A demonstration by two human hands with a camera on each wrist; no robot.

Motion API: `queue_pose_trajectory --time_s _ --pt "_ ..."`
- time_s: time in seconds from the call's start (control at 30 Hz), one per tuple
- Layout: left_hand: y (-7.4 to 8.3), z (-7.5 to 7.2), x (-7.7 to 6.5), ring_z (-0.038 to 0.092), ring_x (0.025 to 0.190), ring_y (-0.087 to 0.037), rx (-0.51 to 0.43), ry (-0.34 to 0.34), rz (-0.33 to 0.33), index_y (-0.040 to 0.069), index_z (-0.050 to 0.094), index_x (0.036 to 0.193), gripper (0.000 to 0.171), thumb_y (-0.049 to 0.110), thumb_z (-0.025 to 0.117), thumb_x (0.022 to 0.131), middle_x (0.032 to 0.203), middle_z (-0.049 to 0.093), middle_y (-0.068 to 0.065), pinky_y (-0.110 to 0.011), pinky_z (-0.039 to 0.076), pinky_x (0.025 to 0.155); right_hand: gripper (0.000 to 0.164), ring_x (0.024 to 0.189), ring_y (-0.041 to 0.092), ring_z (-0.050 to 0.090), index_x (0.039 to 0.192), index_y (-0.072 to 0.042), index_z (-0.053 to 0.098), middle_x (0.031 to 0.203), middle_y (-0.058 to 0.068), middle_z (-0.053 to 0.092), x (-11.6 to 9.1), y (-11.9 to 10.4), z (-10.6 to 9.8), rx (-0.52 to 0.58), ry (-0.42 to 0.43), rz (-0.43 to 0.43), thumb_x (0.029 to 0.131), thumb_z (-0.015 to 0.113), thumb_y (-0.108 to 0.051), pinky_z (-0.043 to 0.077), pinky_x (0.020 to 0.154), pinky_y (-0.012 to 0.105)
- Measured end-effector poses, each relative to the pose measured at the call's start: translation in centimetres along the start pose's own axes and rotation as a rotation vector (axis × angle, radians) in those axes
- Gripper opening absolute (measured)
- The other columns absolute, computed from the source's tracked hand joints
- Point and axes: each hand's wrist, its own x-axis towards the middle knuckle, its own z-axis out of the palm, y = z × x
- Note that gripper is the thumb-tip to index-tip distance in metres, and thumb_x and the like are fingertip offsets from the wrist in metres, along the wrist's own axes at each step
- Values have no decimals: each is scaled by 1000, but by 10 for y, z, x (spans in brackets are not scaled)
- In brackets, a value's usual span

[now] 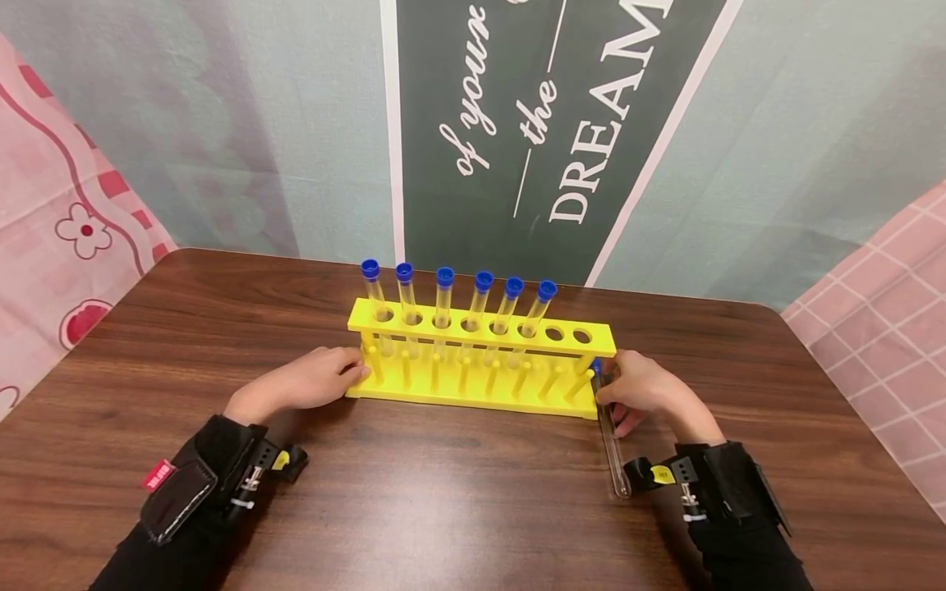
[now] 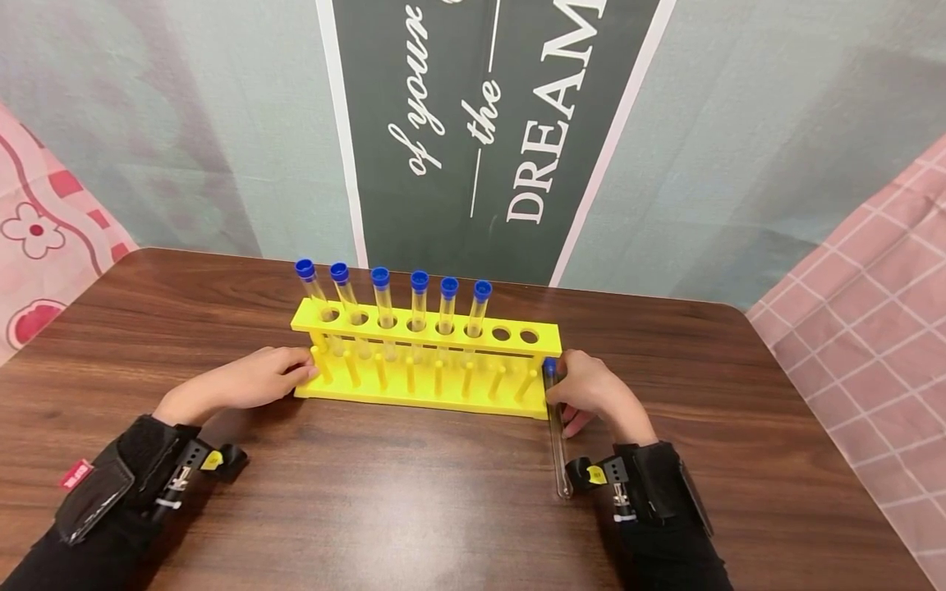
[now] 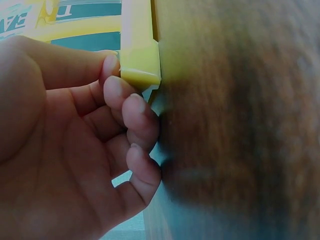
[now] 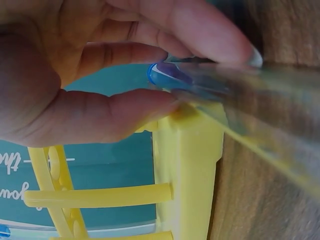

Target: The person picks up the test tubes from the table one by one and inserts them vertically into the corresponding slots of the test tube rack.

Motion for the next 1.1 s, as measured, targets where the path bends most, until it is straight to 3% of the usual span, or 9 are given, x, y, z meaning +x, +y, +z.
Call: queue_pose_trajectory --time_s 0.57,1.1 --pt "0 0 -1 35 53 -13 -4 0 3 6 48 75 21 11 43 96 61 38 -1 -28 32 54 42 44 19 55 115 13 34 59 13 50 2 1 2 -9 14 -8 82 57 0 51 48 35" --pt "-1 0 0 37 53 -13 1 2 7 5 49 78 19 11 45 95 62 39 -1 -27 33 54 51 42 19 55 120 17 30 60 14 50 3 1 3 -7 15 4 82 58 -2 50 47 35"
